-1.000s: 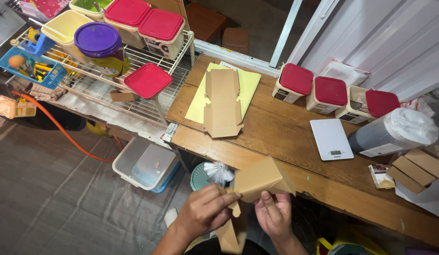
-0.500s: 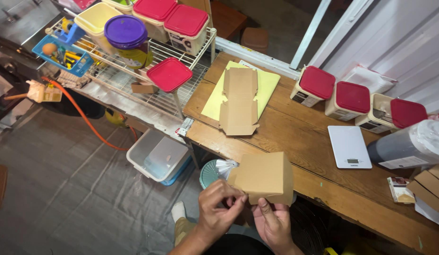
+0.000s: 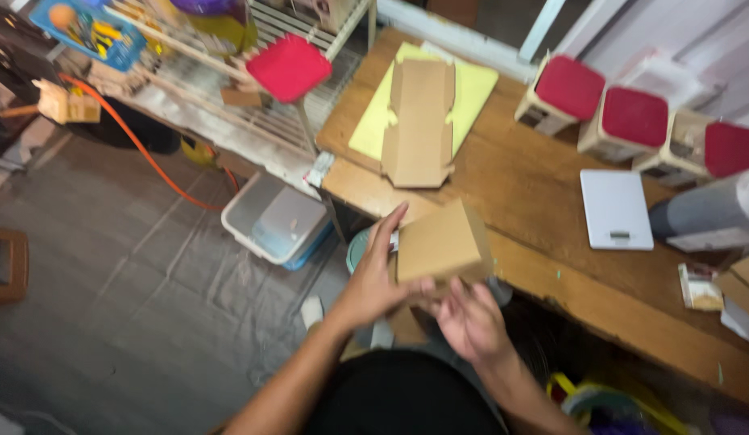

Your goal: The person assembles small cardboard boxes by folding flat pieces along pre-cut lines and tucking tabs into slots. The person places each completed box on a yellow sheet on the table.

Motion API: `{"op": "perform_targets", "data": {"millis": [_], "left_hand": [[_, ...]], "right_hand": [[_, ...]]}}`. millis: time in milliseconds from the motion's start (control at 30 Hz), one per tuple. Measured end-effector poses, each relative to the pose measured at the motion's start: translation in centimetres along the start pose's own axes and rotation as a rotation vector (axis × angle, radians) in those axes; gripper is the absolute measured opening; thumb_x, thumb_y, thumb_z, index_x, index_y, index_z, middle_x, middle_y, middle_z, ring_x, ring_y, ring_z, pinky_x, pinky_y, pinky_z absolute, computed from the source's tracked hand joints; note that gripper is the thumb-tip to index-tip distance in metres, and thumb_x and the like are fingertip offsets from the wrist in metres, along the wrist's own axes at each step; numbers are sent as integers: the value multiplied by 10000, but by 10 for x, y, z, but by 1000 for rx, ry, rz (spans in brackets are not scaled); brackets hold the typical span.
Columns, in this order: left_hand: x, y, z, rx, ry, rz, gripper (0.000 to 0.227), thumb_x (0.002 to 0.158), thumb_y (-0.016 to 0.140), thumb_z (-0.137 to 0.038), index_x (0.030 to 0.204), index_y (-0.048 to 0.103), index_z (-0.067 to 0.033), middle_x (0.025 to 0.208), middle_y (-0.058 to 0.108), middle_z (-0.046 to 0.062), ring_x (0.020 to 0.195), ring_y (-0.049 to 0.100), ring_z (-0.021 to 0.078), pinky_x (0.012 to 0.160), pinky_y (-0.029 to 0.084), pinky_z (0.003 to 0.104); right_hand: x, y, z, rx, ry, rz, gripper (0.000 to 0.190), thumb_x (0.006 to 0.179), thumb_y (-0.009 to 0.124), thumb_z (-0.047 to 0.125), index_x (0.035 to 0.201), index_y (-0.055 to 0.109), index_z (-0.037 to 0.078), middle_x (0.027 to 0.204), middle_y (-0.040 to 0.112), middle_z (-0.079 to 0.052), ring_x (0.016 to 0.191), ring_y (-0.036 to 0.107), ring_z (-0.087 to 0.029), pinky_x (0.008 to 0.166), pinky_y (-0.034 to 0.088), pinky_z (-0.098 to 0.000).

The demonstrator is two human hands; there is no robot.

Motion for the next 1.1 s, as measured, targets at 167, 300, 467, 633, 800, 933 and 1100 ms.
{"op": "perform_targets", "data": {"millis": [167, 300, 467, 633, 800, 933, 1100], "left_hand": [[-4, 35, 72, -753, -376, 210, 862, 930, 633, -564, 1596, 316, -118, 1429, 499, 146, 1345, 528, 297, 1092, 475, 404], [-19, 41, 120, -1048, -517, 203, 779, 1028, 386, -637, 1556, 373, -64, 1418, 566, 167, 1282, 569, 297, 1032, 490, 445], [-28, 62, 156, -875, -724, 329, 735, 1022, 373, -605, 1564, 396, -109, 1499, 542, 110, 1346, 545, 229, 1103, 460, 373], [-20, 54, 155, -417, -582, 516, 646, 1013, 474, -477, 1566, 326, -176, 1495, 554, 23, 1340, 560, 137, 1068, 432, 304], [-17, 36, 172, -437, -743, 444, 608, 978, 608, -213, 1532, 367, -145, 1070, 587, 54, 846, 541, 132, 739, 474, 301], [13, 12, 157, -303, -575, 462, 606, 931, 540, -83, 1509, 359, -108, 1028, 673, 58, 807, 606, 113, 698, 522, 244], [8, 8, 171, -119, -861, 618, 528, 937, 489, -136, 1460, 432, -182, 944, 647, 30, 734, 592, 146, 569, 474, 330]], "right_hand": [[25, 26, 14, -212, 50, 206, 504, 1079, 477, 218, 1550, 369, 75, 1498, 516, -168, 1393, 508, -281, 1162, 426, -469], [20, 50, 25, -1592, -245, 245, 539, 913, 690, 155, 1394, 499, 4, 1372, 555, -201, 1301, 538, -338, 1074, 435, -445], [19, 56, 50, -1964, -460, -8, 234, 745, 740, 68, 977, 724, 92, 930, 641, -71, 977, 630, -270, 910, 467, -424], [23, 17, 80, -2024, -279, -205, 212, 784, 735, 42, 985, 763, 103, 846, 645, -55, 861, 631, -271, 774, 452, -406], [46, 15, 46, -2068, -228, -279, 189, 824, 696, 71, 1001, 757, 98, 849, 671, -52, 851, 649, -249, 762, 451, -415], [60, 28, 36, -1986, -245, -385, 144, 846, 696, 89, 983, 744, 85, 862, 687, -84, 881, 657, -277, 790, 470, -425], [42, 20, 40, -1834, -184, -540, 138, 893, 687, 104, 1015, 742, 70, 958, 737, -106, 953, 688, -299, 877, 487, -432]]}}
Point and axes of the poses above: each hand's wrist, its own x-axis towards the middle knuckle, its own y-axis out of the palm, z = x × y, the point moved 9 cm from there along x, towards the middle knuckle
